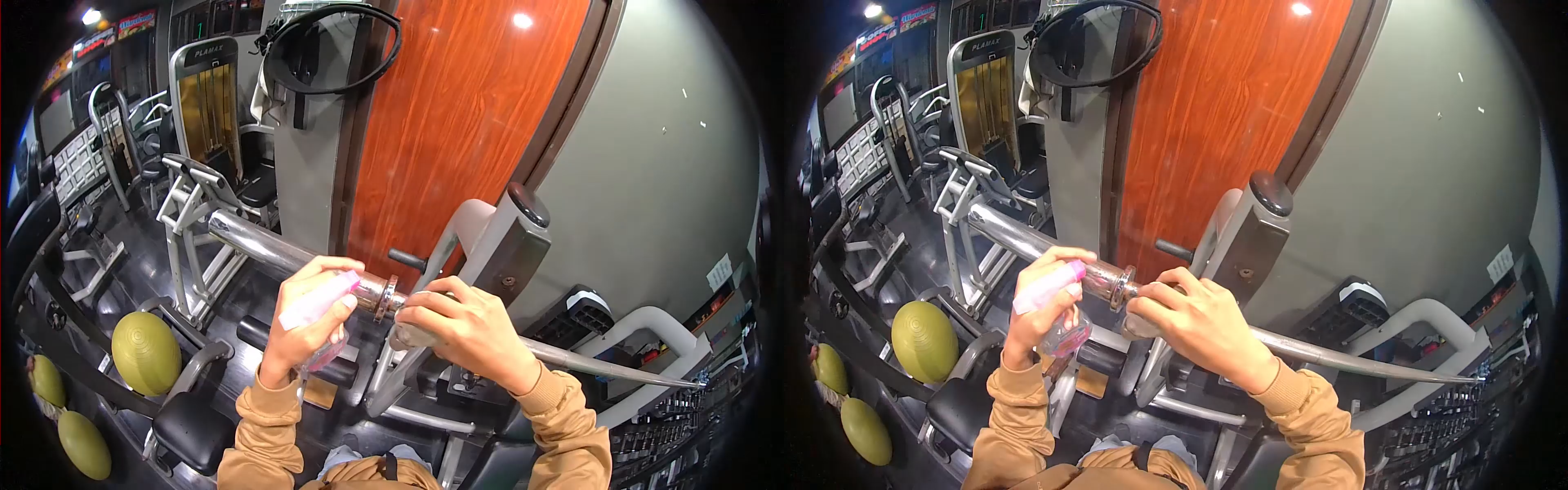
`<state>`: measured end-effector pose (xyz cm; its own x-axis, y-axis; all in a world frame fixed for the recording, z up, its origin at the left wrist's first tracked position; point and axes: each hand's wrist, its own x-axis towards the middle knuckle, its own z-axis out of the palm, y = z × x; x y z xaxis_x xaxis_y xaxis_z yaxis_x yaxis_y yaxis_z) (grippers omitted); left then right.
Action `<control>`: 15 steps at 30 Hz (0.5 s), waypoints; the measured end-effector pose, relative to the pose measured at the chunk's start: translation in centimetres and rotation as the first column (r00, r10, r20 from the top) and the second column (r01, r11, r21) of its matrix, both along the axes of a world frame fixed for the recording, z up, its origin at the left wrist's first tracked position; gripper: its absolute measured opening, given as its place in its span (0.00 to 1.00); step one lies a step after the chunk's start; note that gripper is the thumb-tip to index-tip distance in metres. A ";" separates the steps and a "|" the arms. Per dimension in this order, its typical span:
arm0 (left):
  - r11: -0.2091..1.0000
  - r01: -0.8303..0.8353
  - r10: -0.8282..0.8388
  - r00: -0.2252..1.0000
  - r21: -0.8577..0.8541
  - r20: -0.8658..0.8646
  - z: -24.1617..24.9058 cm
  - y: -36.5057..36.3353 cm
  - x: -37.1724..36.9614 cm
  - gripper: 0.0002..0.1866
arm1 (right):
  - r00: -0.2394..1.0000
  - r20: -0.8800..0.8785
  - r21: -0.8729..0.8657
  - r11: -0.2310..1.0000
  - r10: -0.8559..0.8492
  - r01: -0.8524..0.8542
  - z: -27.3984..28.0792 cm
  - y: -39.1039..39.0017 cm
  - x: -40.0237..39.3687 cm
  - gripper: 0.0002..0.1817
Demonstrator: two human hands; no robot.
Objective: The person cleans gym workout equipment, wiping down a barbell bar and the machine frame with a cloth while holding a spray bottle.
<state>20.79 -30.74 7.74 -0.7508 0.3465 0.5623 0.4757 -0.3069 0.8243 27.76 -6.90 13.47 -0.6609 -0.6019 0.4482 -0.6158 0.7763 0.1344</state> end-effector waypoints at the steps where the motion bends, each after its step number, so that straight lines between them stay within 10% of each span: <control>1: 1.000 0.000 0.000 1.000 0.001 0.000 0.4 -0.1 -0.3 0.12 | 1.000 0.000 0.001 1.000 0.000 0.000 -0.3 -0.3 -0.8 0.24; 7: 0.967 0.219 -0.169 0.934 -0.130 0.314 0.4 0.6 -1.3 0.12 | 0.996 0.069 -0.104 0.992 -0.059 0.066 0.0 -0.4 -1.4 0.22; 15: 0.977 0.189 -0.168 0.966 -0.094 0.197 -1.2 1.2 -1.5 0.12 | 0.954 0.155 0.173 0.957 -0.258 0.231 2.4 0.3 2.1 0.25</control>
<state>19.25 -29.52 6.54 -0.7589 0.5369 0.3686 0.2562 -0.2743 0.9269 29.83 -6.56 15.90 -0.8558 -0.4638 0.2290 -0.4340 0.8847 0.1699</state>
